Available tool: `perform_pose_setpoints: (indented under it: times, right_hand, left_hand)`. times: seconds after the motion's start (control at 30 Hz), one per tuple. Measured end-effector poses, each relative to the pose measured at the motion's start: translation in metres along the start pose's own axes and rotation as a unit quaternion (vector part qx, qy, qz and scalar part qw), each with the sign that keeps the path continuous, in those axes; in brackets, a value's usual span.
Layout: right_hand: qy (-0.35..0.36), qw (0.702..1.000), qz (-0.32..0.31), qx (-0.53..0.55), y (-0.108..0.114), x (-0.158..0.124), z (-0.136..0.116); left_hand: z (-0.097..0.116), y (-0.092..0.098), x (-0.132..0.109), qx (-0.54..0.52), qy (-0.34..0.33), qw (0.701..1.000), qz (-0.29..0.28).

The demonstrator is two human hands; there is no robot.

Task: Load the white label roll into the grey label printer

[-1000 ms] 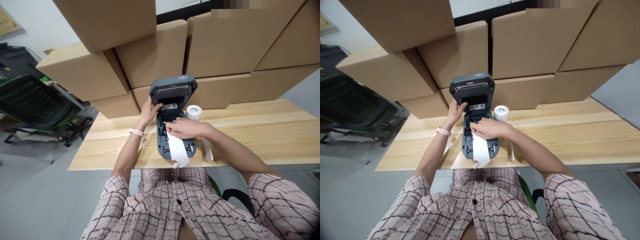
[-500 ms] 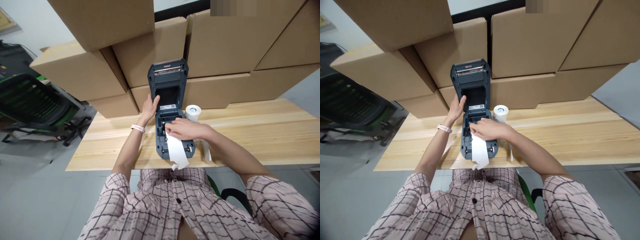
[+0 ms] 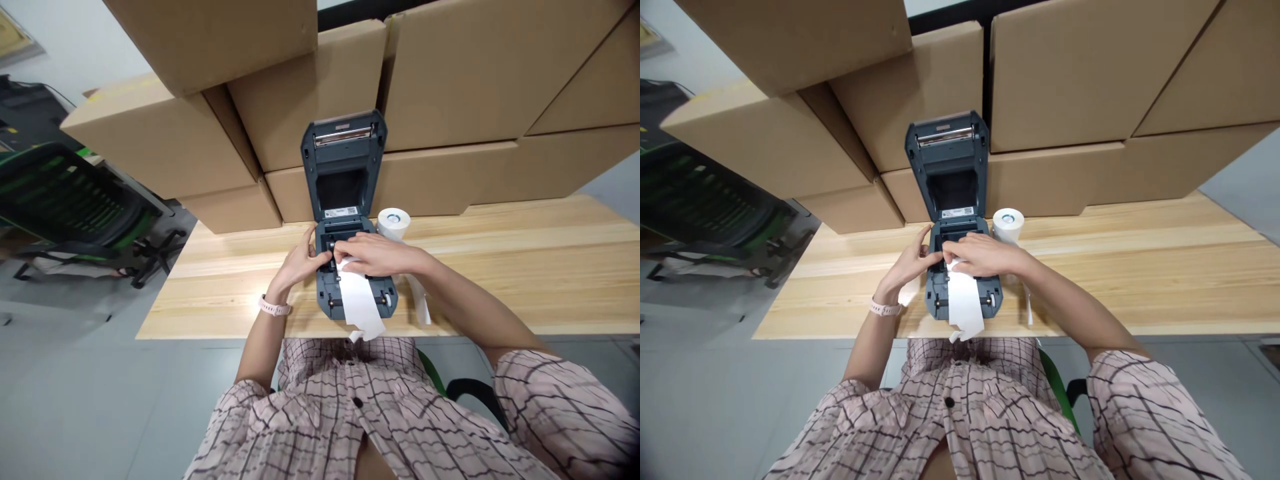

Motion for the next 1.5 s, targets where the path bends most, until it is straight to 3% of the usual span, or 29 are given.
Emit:
perform_pose_setpoints:
  times: [0.23,0.37,0.43,0.53,0.6,0.67,0.73,0.8,0.93,1.0,1.07,1.17,1.27,1.4,1.5]
  right_hand:
    - [0.012,1.000,0.004,-0.005,-0.003,0.003,0.000]
    - [0.038,0.996,-0.012,0.077,0.003,-0.002,0.003]
    - [0.078,0.984,0.000,0.163,0.016,-0.021,0.006]
    - [0.100,0.950,0.061,0.290,0.039,-0.073,0.026]
    - [0.070,0.928,0.129,0.343,0.047,-0.116,0.049]
    - [-0.008,0.910,0.195,0.365,0.045,-0.154,0.078]
    - [-0.104,0.892,0.240,0.370,0.032,-0.178,0.109]
    - [-0.175,0.872,0.254,0.379,0.011,-0.184,0.134]
    - [-0.227,0.842,0.245,0.424,-0.031,-0.171,0.163]
    - [-0.234,0.842,0.216,0.436,-0.039,-0.168,0.168]
    - [-0.227,0.853,0.192,0.429,-0.030,-0.169,0.171]
    - [-0.209,0.873,0.203,0.391,0.004,-0.162,0.179]
    - [-0.194,0.900,0.155,0.357,0.026,-0.121,0.185]
    - [-0.144,0.925,0.048,0.349,0.021,-0.045,0.175]
    - [-0.124,0.918,0.028,0.377,0.016,-0.023,0.164]
  left_hand:
    - [0.004,0.002,-0.006,0.035,-0.015,0.999,-0.031]
    - [0.004,0.002,-0.003,0.026,-0.051,0.996,-0.069]
    - [0.003,0.003,-0.004,0.017,-0.063,0.995,-0.075]
    - [0.003,0.004,-0.005,0.004,-0.066,0.995,-0.071]
    - [0.002,0.004,-0.006,-0.004,-0.062,0.996,-0.071]
    - [0.002,0.004,-0.005,-0.012,-0.059,0.995,-0.074]
    - [0.002,0.004,-0.005,-0.022,-0.056,0.995,-0.079]
    - [0.002,0.003,-0.005,-0.037,-0.050,0.995,-0.083]
    - [-0.001,0.002,-0.006,-0.069,-0.039,0.993,-0.083]
    - [-0.002,0.002,-0.007,-0.086,-0.034,0.992,-0.084]
    - [-0.003,0.003,-0.007,-0.092,-0.036,0.991,-0.088]
    - [-0.004,0.004,-0.005,-0.072,-0.045,0.991,-0.101]
    - [-0.005,0.003,-0.004,-0.078,-0.045,0.989,-0.115]
    - [-0.007,0.001,-0.004,-0.133,-0.037,0.985,-0.107]
    - [-0.009,-0.002,-0.004,-0.152,-0.038,0.983,-0.099]
Point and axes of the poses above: each hand's wrist, its own x-axis towards the middle knuckle, its own y-axis out of the back of the hand, z = x × y, the point moved 6 cm from there along x, towards the middle knuckle, and after that the axes turned 7 degrees about -y, right-handed, at the moved point
